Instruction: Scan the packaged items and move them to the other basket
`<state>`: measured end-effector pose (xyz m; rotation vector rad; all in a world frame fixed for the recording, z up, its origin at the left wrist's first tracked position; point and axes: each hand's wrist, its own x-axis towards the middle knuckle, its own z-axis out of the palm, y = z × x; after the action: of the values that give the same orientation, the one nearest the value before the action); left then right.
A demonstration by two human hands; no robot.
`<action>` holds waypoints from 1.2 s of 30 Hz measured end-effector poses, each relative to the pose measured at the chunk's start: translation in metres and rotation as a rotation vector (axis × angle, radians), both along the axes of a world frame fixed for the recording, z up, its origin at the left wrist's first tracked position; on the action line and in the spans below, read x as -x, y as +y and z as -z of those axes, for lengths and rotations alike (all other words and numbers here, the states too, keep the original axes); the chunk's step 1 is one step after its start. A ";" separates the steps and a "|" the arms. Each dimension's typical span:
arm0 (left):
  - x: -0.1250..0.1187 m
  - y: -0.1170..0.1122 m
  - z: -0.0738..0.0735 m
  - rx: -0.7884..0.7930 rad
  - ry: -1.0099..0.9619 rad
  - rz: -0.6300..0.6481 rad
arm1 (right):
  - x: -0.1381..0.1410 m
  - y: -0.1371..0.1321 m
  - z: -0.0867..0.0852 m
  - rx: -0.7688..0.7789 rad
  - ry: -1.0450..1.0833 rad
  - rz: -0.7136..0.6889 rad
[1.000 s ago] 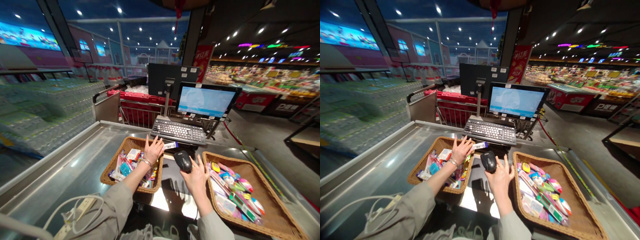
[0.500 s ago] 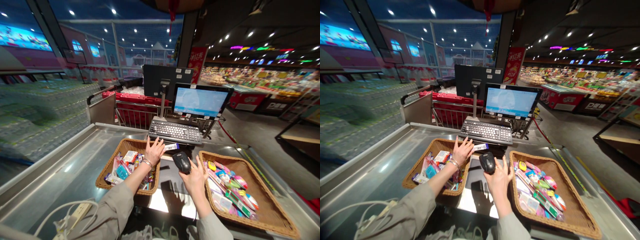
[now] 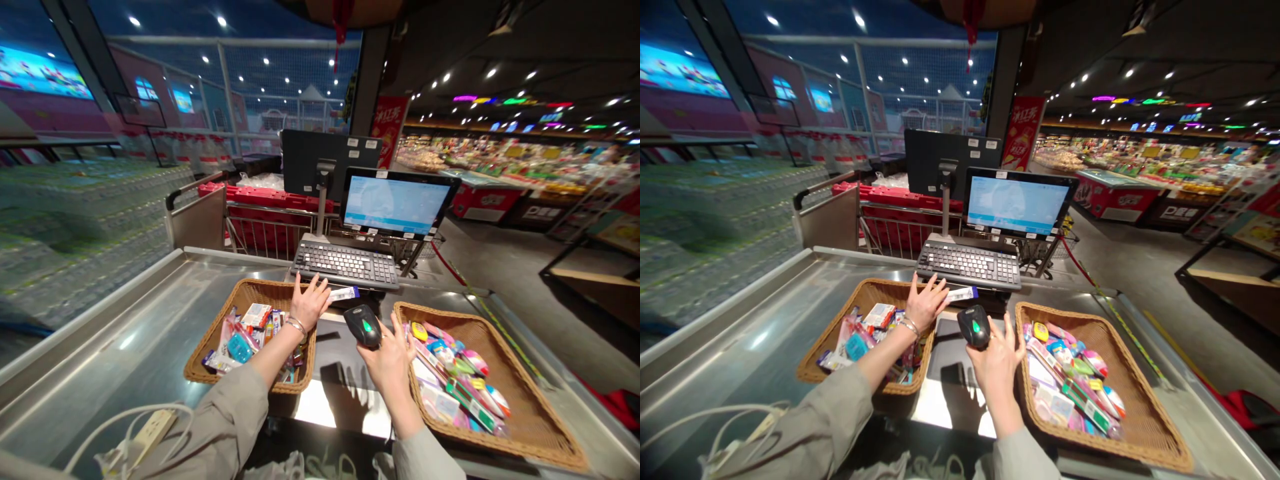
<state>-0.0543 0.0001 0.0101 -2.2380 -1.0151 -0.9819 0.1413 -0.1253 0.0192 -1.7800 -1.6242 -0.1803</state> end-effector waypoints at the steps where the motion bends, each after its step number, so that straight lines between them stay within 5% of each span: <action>1: -0.001 0.000 0.000 -0.006 -0.003 -0.001 | 0.000 0.000 -0.001 0.002 -0.003 0.001; 15: -0.030 0.007 0.000 0.057 -0.015 0.090 | -0.021 -0.010 0.000 0.034 -0.004 0.111; 36: -0.122 0.005 -0.011 0.056 -0.005 0.318 | -0.077 -0.046 -0.005 0.008 0.025 0.407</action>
<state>0.0678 0.0055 0.0209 -2.4956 -0.7074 -1.1005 0.2178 -0.1711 0.0243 -2.0933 -1.2299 -0.3357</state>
